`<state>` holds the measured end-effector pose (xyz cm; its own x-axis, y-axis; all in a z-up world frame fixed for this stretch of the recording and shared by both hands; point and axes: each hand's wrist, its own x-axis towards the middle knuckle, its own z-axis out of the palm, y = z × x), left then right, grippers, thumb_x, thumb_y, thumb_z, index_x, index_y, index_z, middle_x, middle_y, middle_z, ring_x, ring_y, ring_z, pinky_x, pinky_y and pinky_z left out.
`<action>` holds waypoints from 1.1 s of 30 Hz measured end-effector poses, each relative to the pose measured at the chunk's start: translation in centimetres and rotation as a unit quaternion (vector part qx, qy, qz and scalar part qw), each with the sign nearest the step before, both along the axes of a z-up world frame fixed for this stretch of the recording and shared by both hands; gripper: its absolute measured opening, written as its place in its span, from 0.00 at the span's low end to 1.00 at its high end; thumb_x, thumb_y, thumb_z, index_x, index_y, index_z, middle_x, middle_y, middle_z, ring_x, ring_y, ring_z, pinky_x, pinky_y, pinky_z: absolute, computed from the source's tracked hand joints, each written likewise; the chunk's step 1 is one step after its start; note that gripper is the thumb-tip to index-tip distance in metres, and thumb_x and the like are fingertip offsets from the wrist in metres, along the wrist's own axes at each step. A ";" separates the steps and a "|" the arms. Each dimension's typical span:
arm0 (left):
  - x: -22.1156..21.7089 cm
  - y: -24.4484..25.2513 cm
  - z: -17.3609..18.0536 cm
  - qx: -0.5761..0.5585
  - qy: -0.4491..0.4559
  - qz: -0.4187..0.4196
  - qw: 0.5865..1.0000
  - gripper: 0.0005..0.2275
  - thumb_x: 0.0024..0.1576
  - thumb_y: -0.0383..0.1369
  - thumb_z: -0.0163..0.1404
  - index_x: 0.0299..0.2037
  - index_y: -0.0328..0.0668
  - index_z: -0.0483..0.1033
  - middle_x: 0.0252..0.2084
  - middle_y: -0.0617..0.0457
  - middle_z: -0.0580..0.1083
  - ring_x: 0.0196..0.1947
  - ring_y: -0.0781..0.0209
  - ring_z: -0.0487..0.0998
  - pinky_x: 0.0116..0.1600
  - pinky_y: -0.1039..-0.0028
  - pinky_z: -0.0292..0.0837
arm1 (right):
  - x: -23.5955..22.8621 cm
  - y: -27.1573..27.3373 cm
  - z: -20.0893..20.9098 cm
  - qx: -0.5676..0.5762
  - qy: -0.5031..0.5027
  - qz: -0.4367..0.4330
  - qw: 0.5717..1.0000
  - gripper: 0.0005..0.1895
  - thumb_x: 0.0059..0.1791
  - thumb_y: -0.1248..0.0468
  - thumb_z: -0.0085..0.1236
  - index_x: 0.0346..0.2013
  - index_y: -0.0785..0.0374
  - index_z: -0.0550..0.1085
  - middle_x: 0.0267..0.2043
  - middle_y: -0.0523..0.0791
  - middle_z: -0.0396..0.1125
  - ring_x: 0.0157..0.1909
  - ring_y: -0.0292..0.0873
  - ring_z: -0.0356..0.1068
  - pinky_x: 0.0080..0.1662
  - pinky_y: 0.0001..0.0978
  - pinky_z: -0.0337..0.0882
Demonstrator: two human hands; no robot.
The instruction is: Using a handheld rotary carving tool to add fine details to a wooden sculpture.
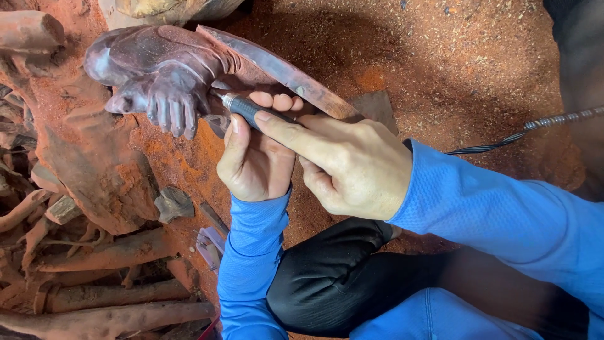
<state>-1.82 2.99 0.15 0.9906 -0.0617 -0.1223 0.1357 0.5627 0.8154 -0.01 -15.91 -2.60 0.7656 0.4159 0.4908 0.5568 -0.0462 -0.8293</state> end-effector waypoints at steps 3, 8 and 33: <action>0.0 -0.1 -0.1 -0.001 -0.024 -0.014 1.000 0.15 0.73 0.34 0.40 0.62 0.31 0.72 0.59 0.34 0.75 0.64 0.38 0.72 0.76 0.55 0.65 | -0.1 0.1 -0.2 -0.015 -0.001 0.000 1.000 0.37 0.46 0.71 0.51 0.72 0.60 0.61 0.54 0.48 0.72 0.43 0.55 0.76 0.38 0.49 0.78; 0.1 -0.5 0.0 0.007 -0.039 -0.013 0.999 0.15 0.73 0.34 0.40 0.61 0.31 0.74 0.58 0.35 0.75 0.64 0.41 0.73 0.78 0.55 0.61 | -0.1 0.1 -0.1 -0.015 -0.010 -0.007 1.000 0.36 0.46 0.72 0.51 0.72 0.60 0.62 0.53 0.47 0.72 0.41 0.52 0.76 0.34 0.47 0.78; 0.0 -0.7 0.3 0.010 -0.036 -0.010 0.999 0.15 0.73 0.34 0.41 0.61 0.31 0.72 0.58 0.35 0.75 0.64 0.40 0.72 0.76 0.55 0.64 | 0.0 -0.3 0.1 -0.006 -0.014 -0.006 1.000 0.36 0.46 0.73 0.50 0.71 0.61 0.62 0.57 0.48 0.73 0.46 0.50 0.77 0.37 0.44 0.79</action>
